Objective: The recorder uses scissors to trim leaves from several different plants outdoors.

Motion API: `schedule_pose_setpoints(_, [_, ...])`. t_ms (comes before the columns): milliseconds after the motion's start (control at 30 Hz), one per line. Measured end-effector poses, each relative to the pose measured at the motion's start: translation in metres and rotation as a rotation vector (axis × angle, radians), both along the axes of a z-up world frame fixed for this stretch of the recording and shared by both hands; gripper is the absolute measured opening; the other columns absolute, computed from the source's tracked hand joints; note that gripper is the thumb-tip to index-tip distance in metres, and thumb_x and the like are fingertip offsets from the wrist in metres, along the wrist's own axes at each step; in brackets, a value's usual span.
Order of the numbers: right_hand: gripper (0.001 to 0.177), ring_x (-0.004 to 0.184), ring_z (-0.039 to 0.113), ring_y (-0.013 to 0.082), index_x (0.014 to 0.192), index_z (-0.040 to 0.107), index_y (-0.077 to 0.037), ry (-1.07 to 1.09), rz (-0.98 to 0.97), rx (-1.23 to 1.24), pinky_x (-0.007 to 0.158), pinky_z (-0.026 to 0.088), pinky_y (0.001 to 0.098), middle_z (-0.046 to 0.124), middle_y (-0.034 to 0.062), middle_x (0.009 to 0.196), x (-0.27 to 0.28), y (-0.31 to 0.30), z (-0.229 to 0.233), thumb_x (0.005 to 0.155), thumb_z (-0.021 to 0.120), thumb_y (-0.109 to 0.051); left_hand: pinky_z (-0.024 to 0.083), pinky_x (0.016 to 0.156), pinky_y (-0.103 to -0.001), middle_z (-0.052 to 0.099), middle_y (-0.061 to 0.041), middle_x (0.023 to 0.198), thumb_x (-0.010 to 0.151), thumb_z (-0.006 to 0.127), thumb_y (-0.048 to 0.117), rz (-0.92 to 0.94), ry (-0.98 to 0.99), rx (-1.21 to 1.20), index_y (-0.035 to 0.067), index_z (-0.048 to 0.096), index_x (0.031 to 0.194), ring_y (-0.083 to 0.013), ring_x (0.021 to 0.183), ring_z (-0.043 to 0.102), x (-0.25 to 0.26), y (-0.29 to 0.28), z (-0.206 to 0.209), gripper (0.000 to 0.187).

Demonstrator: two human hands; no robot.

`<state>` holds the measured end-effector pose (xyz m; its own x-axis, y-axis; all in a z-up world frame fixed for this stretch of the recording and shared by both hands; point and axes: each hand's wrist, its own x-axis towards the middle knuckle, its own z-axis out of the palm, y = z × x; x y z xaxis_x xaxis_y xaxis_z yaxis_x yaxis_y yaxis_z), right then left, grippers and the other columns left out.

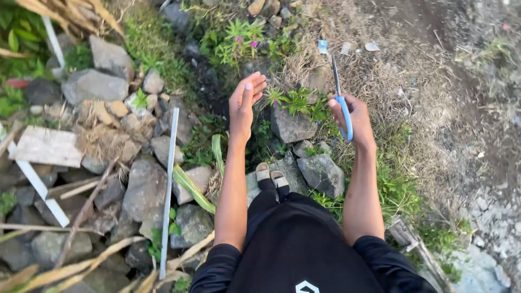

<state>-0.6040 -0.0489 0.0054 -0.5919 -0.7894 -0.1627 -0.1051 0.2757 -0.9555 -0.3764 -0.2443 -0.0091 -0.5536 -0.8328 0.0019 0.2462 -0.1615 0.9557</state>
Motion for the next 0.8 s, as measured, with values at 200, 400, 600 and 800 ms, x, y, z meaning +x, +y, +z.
schedule_pose_setpoints(200, [0.043,0.058,0.052,0.0041,0.113,0.068,-0.002,-0.056,-0.170,-0.019,0.051,0.042,0.0214,0.058,-0.0052,0.076,0.015,-0.005,0.008,0.094,0.075,-0.040,0.048,0.110,-0.038,0.066,-0.015,0.138,0.109,0.046,0.043,-0.088,0.010,-0.011,0.000,0.056,0.143,-0.0252,0.129,0.064,-0.010,-0.027,0.012,0.055])
schedule_pose_setpoints(400, [0.043,0.061,0.053,0.0034,0.115,0.069,-0.002,-0.100,-0.264,-0.051,0.054,0.043,0.0207,0.060,-0.0043,0.076,0.012,0.006,0.001,0.096,0.076,-0.039,0.047,0.109,-0.037,0.067,-0.013,0.138,0.108,0.047,0.043,-0.217,0.003,0.007,0.001,0.057,0.143,-0.0230,0.127,0.064,-0.036,-0.037,0.007,0.056])
schedule_pose_setpoints(600, [0.038,0.058,0.053,0.0037,0.110,0.069,-0.004,-0.085,-0.357,-0.021,0.051,0.043,0.0208,0.059,-0.0039,0.073,0.009,0.013,0.007,0.095,0.076,-0.038,0.047,0.107,-0.036,0.068,-0.012,0.135,0.109,0.048,0.042,-0.274,0.018,0.018,0.001,0.057,0.144,-0.0221,0.125,0.065,-0.059,-0.040,0.005,0.055])
schedule_pose_setpoints(800, [0.037,0.057,0.051,0.0030,0.109,0.068,-0.006,-0.119,-0.371,-0.040,0.049,0.041,0.0206,0.058,-0.0050,0.072,-0.024,0.019,-0.012,0.094,0.075,-0.039,0.048,0.106,-0.036,0.068,-0.010,0.133,0.108,0.048,0.041,-0.287,0.049,0.035,0.002,0.058,0.142,-0.0196,0.123,0.065,-0.096,-0.043,-0.013,0.053])
